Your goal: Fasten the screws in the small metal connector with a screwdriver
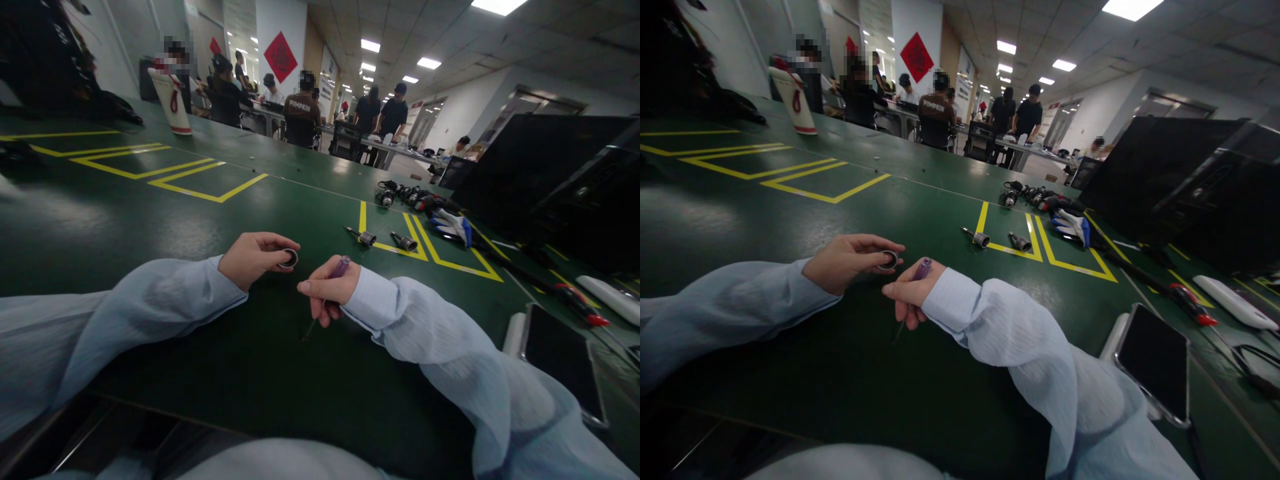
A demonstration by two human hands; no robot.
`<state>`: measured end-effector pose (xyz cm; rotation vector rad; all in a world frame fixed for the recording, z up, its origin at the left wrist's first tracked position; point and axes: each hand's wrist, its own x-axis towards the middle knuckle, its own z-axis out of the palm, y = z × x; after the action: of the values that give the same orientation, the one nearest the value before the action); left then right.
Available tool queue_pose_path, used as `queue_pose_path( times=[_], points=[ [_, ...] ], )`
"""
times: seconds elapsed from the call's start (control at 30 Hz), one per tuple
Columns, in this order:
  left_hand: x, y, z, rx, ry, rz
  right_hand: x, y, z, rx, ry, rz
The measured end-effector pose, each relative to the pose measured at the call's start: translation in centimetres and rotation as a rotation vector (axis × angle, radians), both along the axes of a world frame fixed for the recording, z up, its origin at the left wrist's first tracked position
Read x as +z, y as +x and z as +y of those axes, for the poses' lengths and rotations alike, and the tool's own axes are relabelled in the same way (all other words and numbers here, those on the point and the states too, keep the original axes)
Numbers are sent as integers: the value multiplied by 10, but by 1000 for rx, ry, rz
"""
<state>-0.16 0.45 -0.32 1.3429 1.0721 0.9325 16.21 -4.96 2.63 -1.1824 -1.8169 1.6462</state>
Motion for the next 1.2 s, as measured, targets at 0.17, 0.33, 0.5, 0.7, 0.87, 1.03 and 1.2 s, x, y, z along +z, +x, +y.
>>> queue_pose_path(
  times=[0.17, 0.33, 0.5, 0.7, 0.87, 1.03, 1.2],
  points=[
    [0, 0, 0, 3, -12, -4, 0, 2, 2, -1, 9, 32],
    [2, 0, -4, -30, -73, -25, -4, 11, 13, -110, 10, 144],
    [9, 4, -10, -24, -161, -106, -5, 17, 25, -360, 42, 273],
    [8, 4, -8, 21, -148, -111, -10, 13, 16, -282, 428, -68],
    [7, 4, -7, 23, -157, -108, -15, 10, 9, 39, 864, -336],
    [9, 4, -9, 26, -171, -109, -12, 11, 10, 81, 925, -341],
    [10, 5, -12, 18, -153, -76, -8, 12, 8, 58, 863, -316]
  ],
)
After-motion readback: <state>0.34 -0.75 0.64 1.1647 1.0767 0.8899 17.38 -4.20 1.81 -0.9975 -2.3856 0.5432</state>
